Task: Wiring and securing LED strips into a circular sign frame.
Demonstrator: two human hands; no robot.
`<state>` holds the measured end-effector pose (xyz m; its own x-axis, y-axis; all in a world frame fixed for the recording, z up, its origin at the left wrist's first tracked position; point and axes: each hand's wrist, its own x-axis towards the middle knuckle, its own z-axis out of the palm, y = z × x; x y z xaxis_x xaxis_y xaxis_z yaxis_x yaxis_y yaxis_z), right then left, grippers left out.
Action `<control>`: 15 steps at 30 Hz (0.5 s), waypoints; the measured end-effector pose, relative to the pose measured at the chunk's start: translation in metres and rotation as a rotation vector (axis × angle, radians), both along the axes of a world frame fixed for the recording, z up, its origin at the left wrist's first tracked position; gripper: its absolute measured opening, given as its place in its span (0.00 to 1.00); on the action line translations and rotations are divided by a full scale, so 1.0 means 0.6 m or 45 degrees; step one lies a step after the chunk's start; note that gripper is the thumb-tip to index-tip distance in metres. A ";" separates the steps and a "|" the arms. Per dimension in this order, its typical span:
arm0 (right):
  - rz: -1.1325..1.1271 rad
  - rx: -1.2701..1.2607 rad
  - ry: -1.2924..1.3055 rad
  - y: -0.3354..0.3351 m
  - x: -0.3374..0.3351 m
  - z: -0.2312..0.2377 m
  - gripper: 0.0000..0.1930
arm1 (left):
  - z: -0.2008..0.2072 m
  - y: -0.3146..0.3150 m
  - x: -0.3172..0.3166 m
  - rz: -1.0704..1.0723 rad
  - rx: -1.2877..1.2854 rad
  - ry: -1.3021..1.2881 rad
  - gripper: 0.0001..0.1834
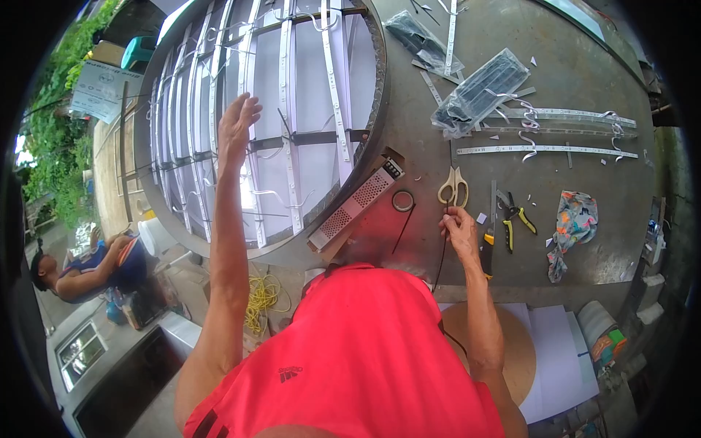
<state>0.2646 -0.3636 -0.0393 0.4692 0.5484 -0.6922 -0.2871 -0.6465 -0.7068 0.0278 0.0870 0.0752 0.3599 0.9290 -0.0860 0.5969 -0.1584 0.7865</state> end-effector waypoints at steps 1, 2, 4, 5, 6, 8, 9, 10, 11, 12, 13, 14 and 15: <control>0.002 0.002 0.005 0.003 0.001 0.005 0.13 | -0.026 0.029 0.010 0.002 -0.049 0.034 0.31; -0.008 0.002 0.024 0.001 0.002 0.005 0.13 | -0.049 0.051 0.022 -0.003 -0.099 0.068 0.34; -0.043 0.041 0.061 -0.001 0.008 0.003 0.13 | -0.081 0.073 0.060 -0.017 -0.247 -0.036 0.35; -0.087 0.054 0.102 -0.001 0.010 0.005 0.13 | -0.090 0.079 0.071 -0.015 -0.395 -0.157 0.36; -0.101 0.055 0.122 0.001 0.010 0.006 0.13 | -0.093 0.087 0.074 -0.025 -0.394 -0.134 0.36; -0.097 0.048 0.140 -0.002 0.015 0.003 0.12 | -0.097 0.099 0.097 0.048 -0.884 -0.275 0.34; -0.118 0.060 0.152 -0.002 0.016 0.000 0.12 | -0.112 0.102 0.106 0.081 -0.954 -0.439 0.30; -0.134 0.065 0.169 -0.004 0.016 -0.003 0.12 | -0.119 0.107 0.105 0.072 -0.952 -0.417 0.30; -0.136 0.065 0.176 -0.005 0.017 -0.006 0.11 | -0.123 0.115 0.102 0.074 -0.945 -0.441 0.29; -0.136 0.067 0.182 -0.005 0.017 -0.009 0.11 | -0.128 0.124 0.100 0.076 -0.937 -0.467 0.28; -0.143 0.073 0.192 -0.003 0.018 -0.007 0.11 | -0.130 0.125 0.102 0.124 -0.951 -0.471 0.27; -0.152 0.072 0.204 -0.002 0.019 -0.005 0.11 | -0.132 0.125 0.105 0.120 -0.953 -0.456 0.27; -0.151 0.058 0.208 -0.002 0.021 -0.002 0.11 | -0.134 0.126 0.108 0.118 -0.978 -0.488 0.27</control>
